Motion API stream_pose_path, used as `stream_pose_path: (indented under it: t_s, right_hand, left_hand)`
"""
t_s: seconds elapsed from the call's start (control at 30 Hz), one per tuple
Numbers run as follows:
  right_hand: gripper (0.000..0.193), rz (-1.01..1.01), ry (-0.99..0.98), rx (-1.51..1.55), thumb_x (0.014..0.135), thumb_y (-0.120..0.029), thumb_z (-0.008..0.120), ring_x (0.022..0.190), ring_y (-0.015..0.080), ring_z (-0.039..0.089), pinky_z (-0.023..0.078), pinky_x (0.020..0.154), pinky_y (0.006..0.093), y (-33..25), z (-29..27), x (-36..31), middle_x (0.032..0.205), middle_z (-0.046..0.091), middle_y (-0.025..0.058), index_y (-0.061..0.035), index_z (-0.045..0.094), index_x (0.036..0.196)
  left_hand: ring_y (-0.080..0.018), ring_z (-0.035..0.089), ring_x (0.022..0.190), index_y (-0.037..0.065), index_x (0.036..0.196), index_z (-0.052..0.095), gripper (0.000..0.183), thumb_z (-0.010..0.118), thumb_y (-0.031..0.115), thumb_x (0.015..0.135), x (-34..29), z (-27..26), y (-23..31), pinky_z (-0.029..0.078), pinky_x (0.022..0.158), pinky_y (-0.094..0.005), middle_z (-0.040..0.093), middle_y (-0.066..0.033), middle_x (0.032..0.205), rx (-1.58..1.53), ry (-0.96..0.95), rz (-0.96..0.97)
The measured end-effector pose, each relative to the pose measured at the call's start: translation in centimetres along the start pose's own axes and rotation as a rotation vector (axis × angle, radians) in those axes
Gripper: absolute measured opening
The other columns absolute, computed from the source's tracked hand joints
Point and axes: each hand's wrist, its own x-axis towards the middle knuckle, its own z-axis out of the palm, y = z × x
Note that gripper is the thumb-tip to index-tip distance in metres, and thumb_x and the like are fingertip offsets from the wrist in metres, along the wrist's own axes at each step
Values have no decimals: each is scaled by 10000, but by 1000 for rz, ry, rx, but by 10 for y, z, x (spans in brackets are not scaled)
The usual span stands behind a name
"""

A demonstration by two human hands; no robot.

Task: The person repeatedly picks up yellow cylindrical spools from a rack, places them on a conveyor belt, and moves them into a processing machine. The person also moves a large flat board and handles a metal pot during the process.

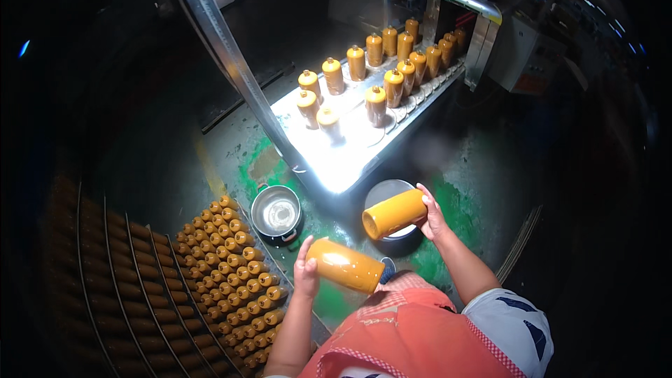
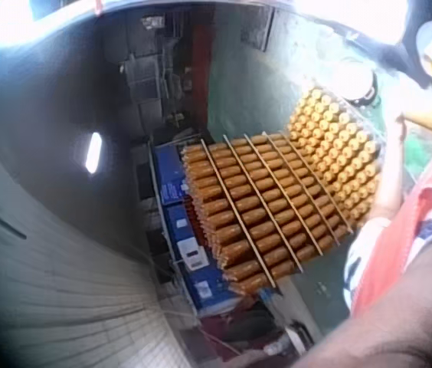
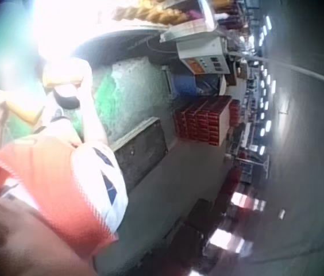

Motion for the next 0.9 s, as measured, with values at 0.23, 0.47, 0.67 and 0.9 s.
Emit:
stream_pose_path:
  t_s: [0.23,0.47,0.67,0.9]
  right_hand:
    - [460,189,-189,347,954,-456,529,1165,303,585,498,975,444,26,-94,84,1239,609,112,-115,567,1261]
    - [590,523,-12,1031,960,-456,477,936,423,658,628,780,436,-9,-116,131,1142,613,260,48,553,1256]
    - [602,540,-47,1317,923,-499,511,1026,428,618,606,812,496,-12,-121,168,1189,607,227,-38,557,1308]
    - [566,349,-79,1215,932,-476,499,969,402,667,625,781,443,-29,-92,183,1150,648,219,-13,599,1242]
  left_hand:
    - [-368,613,1109,208,1357,546,508,457,532,976,150,100,-84,521,932,-531,622,-200,1250,-529,-15,-542]
    - [-334,591,1129,166,1228,638,368,597,399,945,250,145,-144,596,795,-395,635,-131,1192,-619,62,-726]
    - [-241,534,1183,172,1235,533,325,433,396,1021,321,127,-174,428,1046,-408,581,-54,1220,-785,-82,-1023]
    - [-183,666,808,40,976,615,102,579,121,926,352,218,-112,592,624,-288,637,-58,932,-1267,-254,-1259]
